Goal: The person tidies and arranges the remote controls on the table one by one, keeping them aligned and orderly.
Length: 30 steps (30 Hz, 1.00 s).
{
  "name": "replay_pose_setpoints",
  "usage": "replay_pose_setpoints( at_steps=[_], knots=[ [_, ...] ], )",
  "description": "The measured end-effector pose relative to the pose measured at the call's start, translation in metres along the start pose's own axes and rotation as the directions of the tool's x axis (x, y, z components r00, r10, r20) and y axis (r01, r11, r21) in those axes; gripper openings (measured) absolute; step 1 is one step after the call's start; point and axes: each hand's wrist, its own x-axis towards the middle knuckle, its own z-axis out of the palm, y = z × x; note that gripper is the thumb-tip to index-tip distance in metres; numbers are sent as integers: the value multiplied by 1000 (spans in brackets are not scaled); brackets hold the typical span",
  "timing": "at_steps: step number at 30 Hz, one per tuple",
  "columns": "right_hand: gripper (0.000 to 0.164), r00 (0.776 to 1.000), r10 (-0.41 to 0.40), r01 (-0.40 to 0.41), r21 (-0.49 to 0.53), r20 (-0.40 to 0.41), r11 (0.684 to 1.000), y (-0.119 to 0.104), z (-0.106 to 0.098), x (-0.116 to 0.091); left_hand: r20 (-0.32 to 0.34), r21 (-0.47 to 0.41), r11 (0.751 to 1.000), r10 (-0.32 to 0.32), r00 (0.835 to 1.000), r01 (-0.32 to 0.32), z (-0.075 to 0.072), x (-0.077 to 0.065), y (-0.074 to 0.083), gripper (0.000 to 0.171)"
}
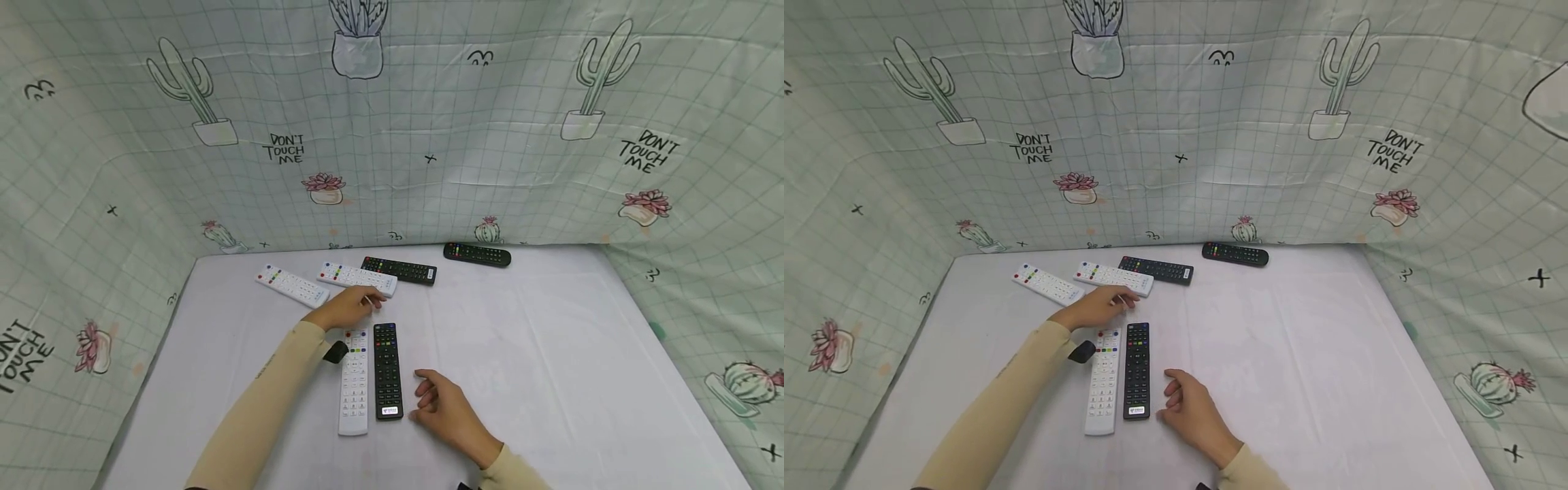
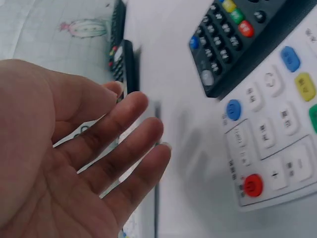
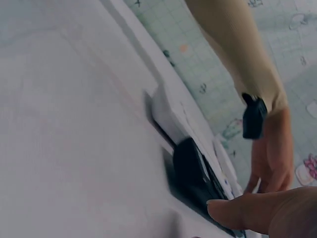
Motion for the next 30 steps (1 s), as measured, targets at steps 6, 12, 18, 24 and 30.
replay_pose_setpoints(
  at_steps=[6,12,18,24,30],
  knots=[
    [63,999,30,-30,-14,-36,999,5,-26,4,-87,-19,999,27,996,-28,-5,-1,8,36],
    [58,996,25,-29,-44,-82,999,11,-50,10,-115,-45,997,65,991,-70,-1,4,17,33],
    [54,990,60,-69,-70,-129,995,21,-78,21,-138,-80,994,67,988,-79,7,11,29,36],
    [51,984,61,-86,-141,-167,986,34,-105,33,-163,-72,994,71,984,-84,17,21,41,37],
    [51,976,58,-96,-180,-209,979,41,-130,46,-196,-120,989,58,979,-82,27,34,54,39]
  ],
)
